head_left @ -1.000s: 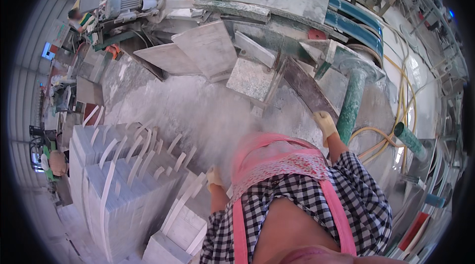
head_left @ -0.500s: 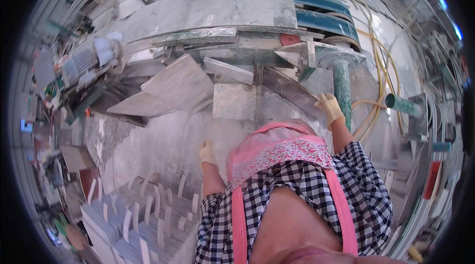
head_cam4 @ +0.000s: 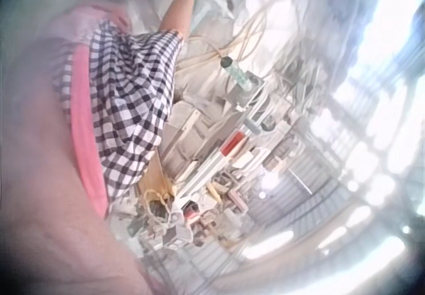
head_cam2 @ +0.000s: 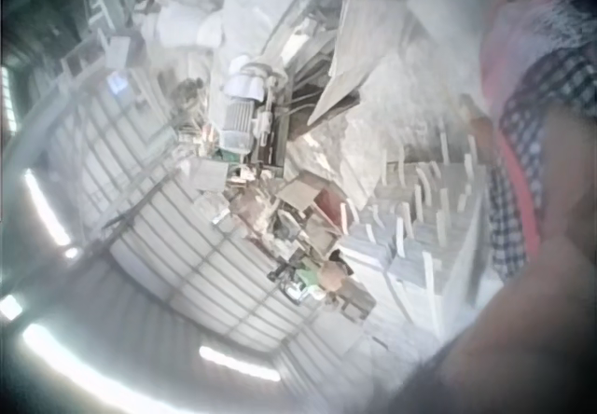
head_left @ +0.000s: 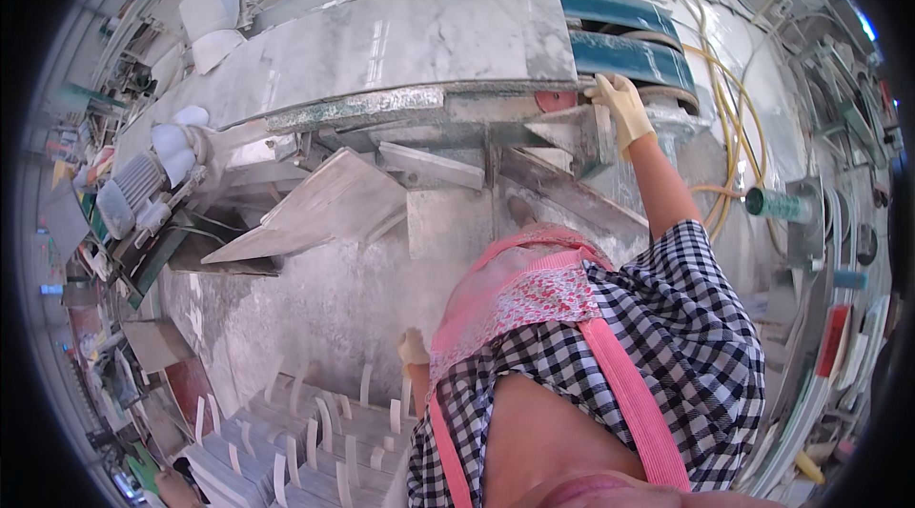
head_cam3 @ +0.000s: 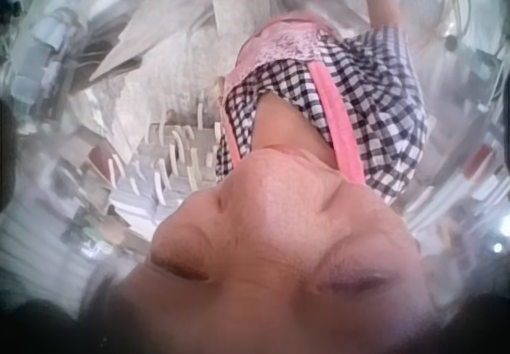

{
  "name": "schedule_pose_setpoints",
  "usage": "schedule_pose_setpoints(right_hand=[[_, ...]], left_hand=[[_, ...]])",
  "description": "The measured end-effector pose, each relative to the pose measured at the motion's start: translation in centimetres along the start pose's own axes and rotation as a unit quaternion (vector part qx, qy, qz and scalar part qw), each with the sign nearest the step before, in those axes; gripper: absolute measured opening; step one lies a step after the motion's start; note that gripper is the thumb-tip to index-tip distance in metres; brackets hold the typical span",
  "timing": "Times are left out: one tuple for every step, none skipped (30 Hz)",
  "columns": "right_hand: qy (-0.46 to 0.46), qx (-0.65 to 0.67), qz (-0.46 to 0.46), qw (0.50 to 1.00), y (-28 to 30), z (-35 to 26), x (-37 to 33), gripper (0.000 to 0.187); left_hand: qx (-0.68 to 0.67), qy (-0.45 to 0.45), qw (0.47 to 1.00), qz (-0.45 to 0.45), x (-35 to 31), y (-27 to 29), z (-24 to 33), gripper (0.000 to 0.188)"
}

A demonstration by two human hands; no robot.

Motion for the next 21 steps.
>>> schedule_pose_setpoints(right_hand=[[-0.027, -0.023, 0.025, 0.999, 0.0, 0.6, 2.6, 0.04], [-0.008, -0.026, 0.013, 1.0, -0.2, 0.9, 5.4, 0.042], [-0.003, -0.121, 0.048, 0.991, -0.4, 1.1, 8.3, 0.047], [0.049, -0.171, 0.052, 0.983, -0.6, 0.5, 10.9, 0.048], [0.092, -0.217, 0.07, 0.969, -0.6, 0.2, 12.5, 0.049], [0.093, -0.273, 0.08, 0.954, -1.0, -0.2, 13.6, 0.05], [0.13, -0.325, 0.063, 0.934, -1.1, -0.9, 14.0, 0.052], [0.147, -0.339, 0.055, 0.928, -1.3, -1.6, 14.1, 0.057], [0.156, -0.37, 0.067, 0.913, -1.6, -2.0, 13.0, 0.057], [0.136, -0.389, 0.041, 0.91, -1.6, -2.9, 12.9, 0.058], [0.0, -0.465, 0.028, 0.885, -1.8, -2.6, 10.9, 0.059], [-0.122, -0.514, 0.007, 0.849, -1.4, -3.2, 10.8, 0.058], [-0.059, -0.546, 0.034, 0.835, -1.5, -3.3, 10.0, 0.059], [-0.039, -0.536, 0.019, 0.843, -1.3, -3.6, 9.7, 0.061], [-0.054, -0.535, 0.004, 0.843, -1.3, -3.3, 9.5, 0.062], [-0.078, -0.543, 0.015, 0.836, -1.0, -2.9, 9.1, 0.062], [-0.09, -0.541, -0.001, 0.836, -1.0, -2.4, 9.2, 0.062], [-0.087, -0.528, 0.013, 0.845, -0.9, -1.4, 8.5, 0.061], [-0.092, -0.512, 0.027, 0.853, -0.7, -0.6, 7.7, 0.061], [-0.079, -0.444, 0.058, 0.891, -0.5, 0.6, 6.8, 0.061], [-0.069, -0.371, 0.088, 0.922, -0.1, 1.8, 5.7, 0.061]], left_hand=[[-0.092, 0.002, 0.995, 0.044, 0.5, 0.0, -1.8, 0.034], [-0.142, 0.001, 0.987, 0.08, 1.0, -0.6, -3.0, 0.033], [-0.152, 0.002, 0.984, 0.088, 1.8, -0.8, -3.8, 0.033], [-0.131, 0.014, 0.988, 0.086, 1.8, -1.8, -4.0, 0.033], [-0.103, 0.016, 0.991, 0.08, 2.1, -2.2, -3.6, 0.034], [-0.076, 0.023, 0.994, 0.076, 1.6, -2.7, -2.4, 0.035], [-0.055, 0.034, 0.995, 0.076, 0.8, -3.1, -1.0, 0.035], [-0.034, 0.031, 0.995, 0.084, -0.5, -3.1, 1.1, 0.036], [0.003, 0.031, 0.994, 0.101, -2.2, -2.9, 3.4, 0.037], [0.034, 0.034, 0.992, 0.115, -3.8, -3.5, 5.8, 0.038], [0.085, 0.046, 0.987, 0.129, -6.7, -1.3, 8.9, 0.039], [0.129, 0.078, 0.976, 0.158, -8.3, -2.2, 11.3, 0.04], [0.102, 0.055, 0.981, 0.153, -9.6, -3.0, 13.9, 0.041], [0.106, 0.059, 0.977, 0.174, -10.3, -3.4, 16.2, 0.043], [0.086, 0.055, 0.982, 0.162, -10.5, -4.2, 18.5, 0.044], [0.075, 0.048, 0.984, 0.154, -10.4, -4.6, 20.3, 0.046], [0.069, 0.021, 0.99, 0.125, -10.3, -4.8, 22.0, 0.048], [0.08, 0.037, 0.986, 0.144, -9.9, -3.5, 23.6, 0.048], [0.094, 0.031, 0.985, 0.143, -10.0, -2.1, 24.7, 0.048], [0.108, 0.024, 0.984, 0.139, -9.7, -0.6, 25.8, 0.048], [0.132, 0.008, 0.983, 0.13, -9.3, 0.9, 26.8, 0.048]])
Point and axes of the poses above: each hand's wrist, its own x-axis towards the middle knuckle, its own y-axis out of the back of the hand, z = x × y, the point moved 1 cm from there along x, towards the middle knuckle, and after that the axes turned 13 degrees about x, right-handed, at the moved point
